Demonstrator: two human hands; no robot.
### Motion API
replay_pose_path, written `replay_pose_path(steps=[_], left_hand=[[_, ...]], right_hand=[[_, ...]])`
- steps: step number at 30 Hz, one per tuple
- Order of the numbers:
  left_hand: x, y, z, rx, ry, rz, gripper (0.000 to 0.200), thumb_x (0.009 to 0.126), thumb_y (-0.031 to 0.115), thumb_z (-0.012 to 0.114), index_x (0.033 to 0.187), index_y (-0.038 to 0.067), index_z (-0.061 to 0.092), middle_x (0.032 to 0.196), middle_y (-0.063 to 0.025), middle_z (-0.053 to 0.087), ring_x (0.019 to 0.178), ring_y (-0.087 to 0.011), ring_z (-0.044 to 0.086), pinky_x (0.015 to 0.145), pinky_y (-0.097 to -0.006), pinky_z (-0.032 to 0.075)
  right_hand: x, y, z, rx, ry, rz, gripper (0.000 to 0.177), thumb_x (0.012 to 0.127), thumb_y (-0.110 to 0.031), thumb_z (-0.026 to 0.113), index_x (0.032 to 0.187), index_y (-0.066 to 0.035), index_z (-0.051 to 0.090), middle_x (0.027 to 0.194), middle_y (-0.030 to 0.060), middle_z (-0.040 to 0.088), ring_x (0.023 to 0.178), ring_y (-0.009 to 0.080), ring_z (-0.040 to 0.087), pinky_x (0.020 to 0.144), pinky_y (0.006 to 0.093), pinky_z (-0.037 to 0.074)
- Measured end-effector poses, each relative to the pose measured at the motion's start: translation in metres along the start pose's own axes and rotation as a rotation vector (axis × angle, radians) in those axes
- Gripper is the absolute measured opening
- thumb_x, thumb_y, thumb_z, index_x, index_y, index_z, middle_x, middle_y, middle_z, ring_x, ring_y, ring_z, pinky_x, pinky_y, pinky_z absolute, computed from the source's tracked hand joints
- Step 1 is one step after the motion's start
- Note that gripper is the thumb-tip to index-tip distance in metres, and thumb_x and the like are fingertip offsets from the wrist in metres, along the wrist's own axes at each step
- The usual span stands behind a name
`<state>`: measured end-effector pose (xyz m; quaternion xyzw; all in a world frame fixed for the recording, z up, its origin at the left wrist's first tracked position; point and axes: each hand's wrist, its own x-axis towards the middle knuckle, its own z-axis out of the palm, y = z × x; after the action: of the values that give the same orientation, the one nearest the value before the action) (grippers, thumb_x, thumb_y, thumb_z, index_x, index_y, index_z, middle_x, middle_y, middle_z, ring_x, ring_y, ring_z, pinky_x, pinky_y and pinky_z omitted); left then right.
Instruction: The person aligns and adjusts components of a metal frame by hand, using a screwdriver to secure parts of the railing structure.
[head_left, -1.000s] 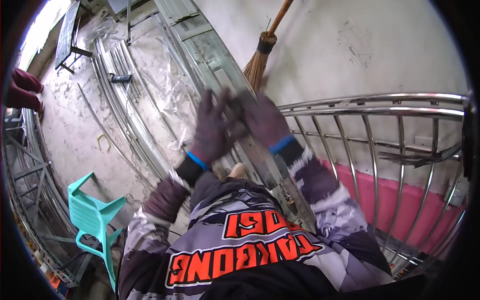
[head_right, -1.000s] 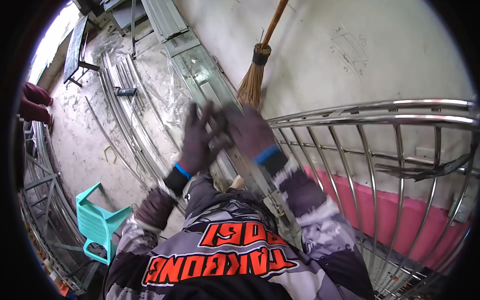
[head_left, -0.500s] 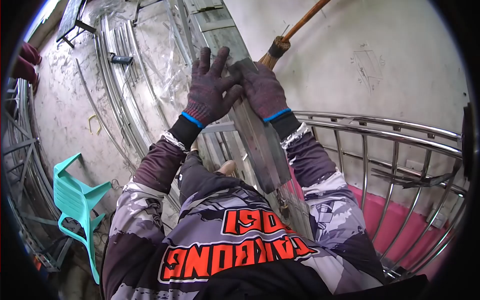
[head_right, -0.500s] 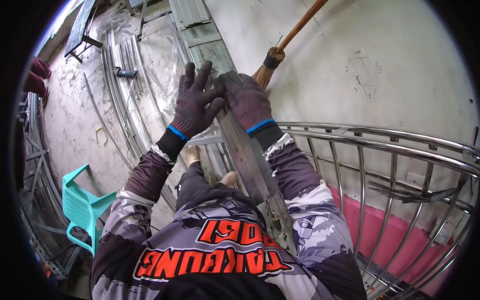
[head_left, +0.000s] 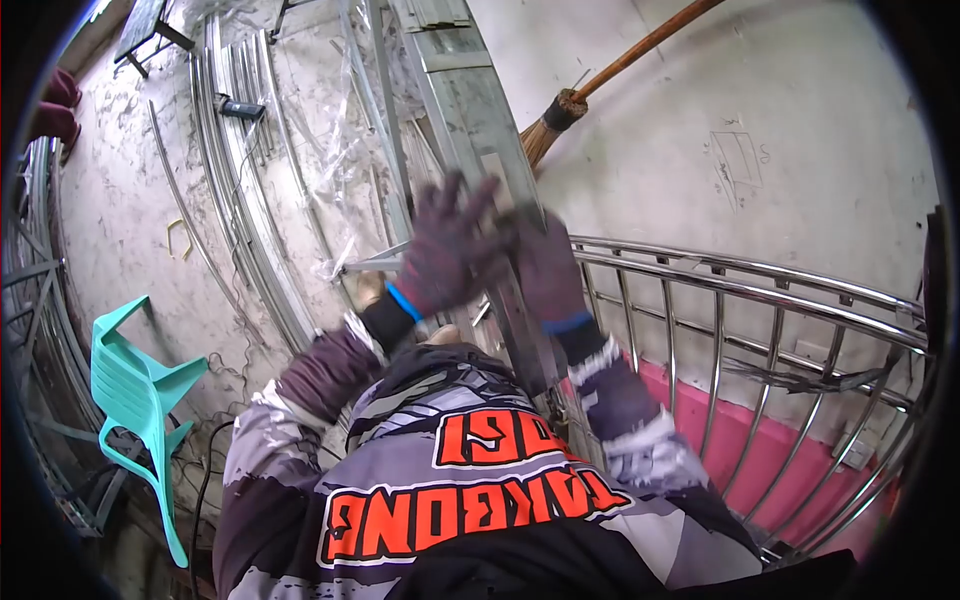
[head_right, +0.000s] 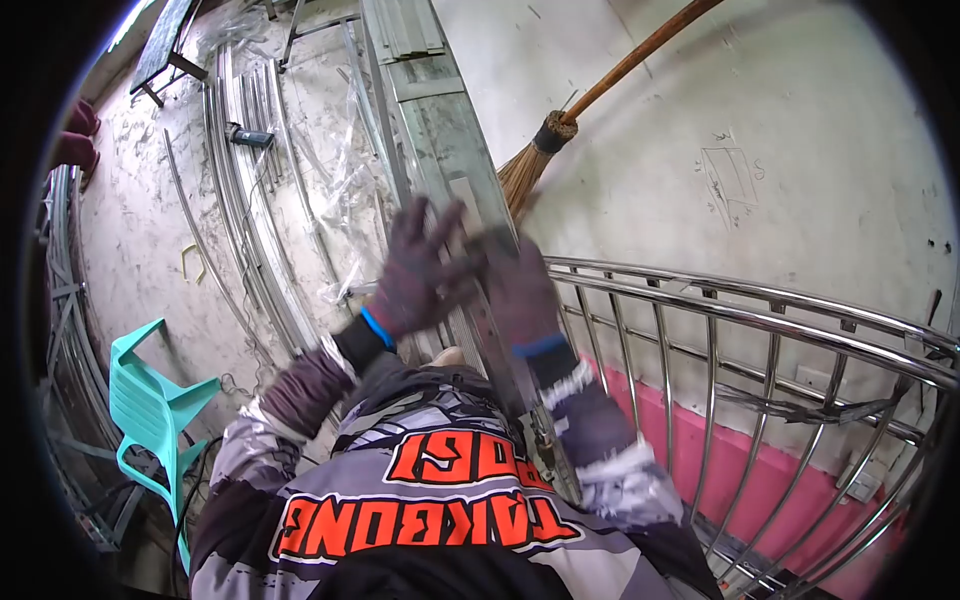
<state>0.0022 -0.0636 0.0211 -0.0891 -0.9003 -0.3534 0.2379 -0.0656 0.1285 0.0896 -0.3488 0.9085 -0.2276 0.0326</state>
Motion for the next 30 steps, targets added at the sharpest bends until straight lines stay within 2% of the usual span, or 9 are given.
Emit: replay_pose_path(steps=[4,9,12,13,16,19,23,27,30], left_hand=[[0.051,-0.067,-0.018,0.204,0.144,-0.006,0.043,0.086,0.035,0.082,0.127,0.025,0.076,0.168,-0.0186,0.042,0.151,-0.0566,0.033,0.115,-0.0679,0.037],[0.019,-0.017,-0.005,0.067,0.014,0.007,0.058,0.085,0.037,0.082,0.139,0.024,0.066,0.167,-0.0207,0.041,0.149,-0.0582,0.034,0.111,-0.0694,0.039],[-0.034,0.043,0.013,-0.107,-0.118,-0.009,0.057,0.085,0.040,0.080,0.139,0.024,0.068,0.171,-0.0192,0.037,0.158,-0.0560,0.026,0.122,-0.0750,0.025],[-0.048,0.055,0.021,-0.155,-0.131,0.002,0.052,0.087,0.042,0.080,0.136,0.026,0.070,0.174,-0.0188,0.033,0.159,-0.0566,0.021,0.124,-0.0754,0.018],[-0.043,0.052,0.013,-0.102,-0.141,0.033,0.046,0.089,0.044,0.078,0.132,0.028,0.073,0.177,-0.0174,0.029,0.163,-0.0537,0.011,0.126,-0.0753,0.011],[-0.007,-0.005,0.007,-0.038,-0.061,0.018,0.045,0.091,0.047,0.077,0.134,0.034,0.073,0.178,-0.0142,0.030,0.165,-0.0512,0.011,0.126,-0.0756,0.009],[0.041,-0.060,-0.015,0.194,-0.004,-0.054,0.044,0.095,0.044,0.074,0.138,0.031,0.072,0.177,-0.0183,0.029,0.161,-0.0563,0.015,0.122,-0.0732,0.024],[0.027,-0.039,-0.004,0.142,-0.006,-0.022,0.052,0.093,0.043,0.077,0.142,0.029,0.068,0.172,-0.0221,0.034,0.155,-0.0585,0.025,0.117,-0.0711,0.030],[-0.018,0.016,0.018,-0.045,-0.050,0.002,0.057,0.086,0.043,0.080,0.139,0.028,0.068,0.176,-0.0212,0.029,0.163,-0.0541,0.014,0.121,-0.0770,0.017]], right_hand=[[0.090,0.003,0.025,0.004,0.012,-0.049,0.043,0.105,-0.021,0.061,0.147,-0.013,0.065,0.136,0.0269,0.063,0.124,0.0469,0.063,0.105,0.0507,0.054],[0.034,0.017,0.017,-0.003,0.061,-0.091,0.045,0.103,-0.016,0.061,0.147,-0.009,0.065,0.143,0.0282,0.061,0.128,0.0457,0.063,0.106,0.0501,0.055],[-0.058,0.015,-0.001,-0.084,-0.006,0.041,0.045,0.101,-0.014,0.060,0.145,-0.008,0.068,0.141,0.0283,0.063,0.129,0.0470,0.063,0.108,0.0500,0.054],[-0.084,0.029,0.011,0.076,0.008,0.114,0.043,0.102,-0.016,0.060,0.143,-0.009,0.069,0.140,0.0274,0.064,0.128,0.0463,0.064,0.109,0.0491,0.054],[-0.079,-0.001,-0.015,0.056,-0.046,0.114,0.042,0.103,-0.018,0.060,0.143,-0.010,0.070,0.139,0.0259,0.064,0.129,0.0451,0.064,0.108,0.0487,0.054],[-0.010,0.000,0.002,0.091,0.005,0.079,0.041,0.101,-0.014,0.062,0.142,-0.012,0.070,0.133,0.0227,0.067,0.124,0.0444,0.064,0.105,0.0496,0.054],[0.091,-0.003,0.016,-0.006,-0.010,0.053,0.046,0.100,-0.017,0.067,0.146,-0.018,0.069,0.135,0.0239,0.064,0.123,0.0432,0.064,0.105,0.0489,0.054],[0.056,0.005,0.022,-0.035,0.053,0.073,0.048,0.100,-0.017,0.066,0.148,-0.020,0.067,0.136,0.0262,0.064,0.123,0.0455,0.064,0.106,0.0507,0.053],[-0.031,0.010,0.005,-0.017,0.025,0.099,0.049,0.101,-0.017,0.064,0.150,-0.017,0.066,0.141,0.0274,0.062,0.127,0.0472,0.063,0.108,0.0520,0.053]])
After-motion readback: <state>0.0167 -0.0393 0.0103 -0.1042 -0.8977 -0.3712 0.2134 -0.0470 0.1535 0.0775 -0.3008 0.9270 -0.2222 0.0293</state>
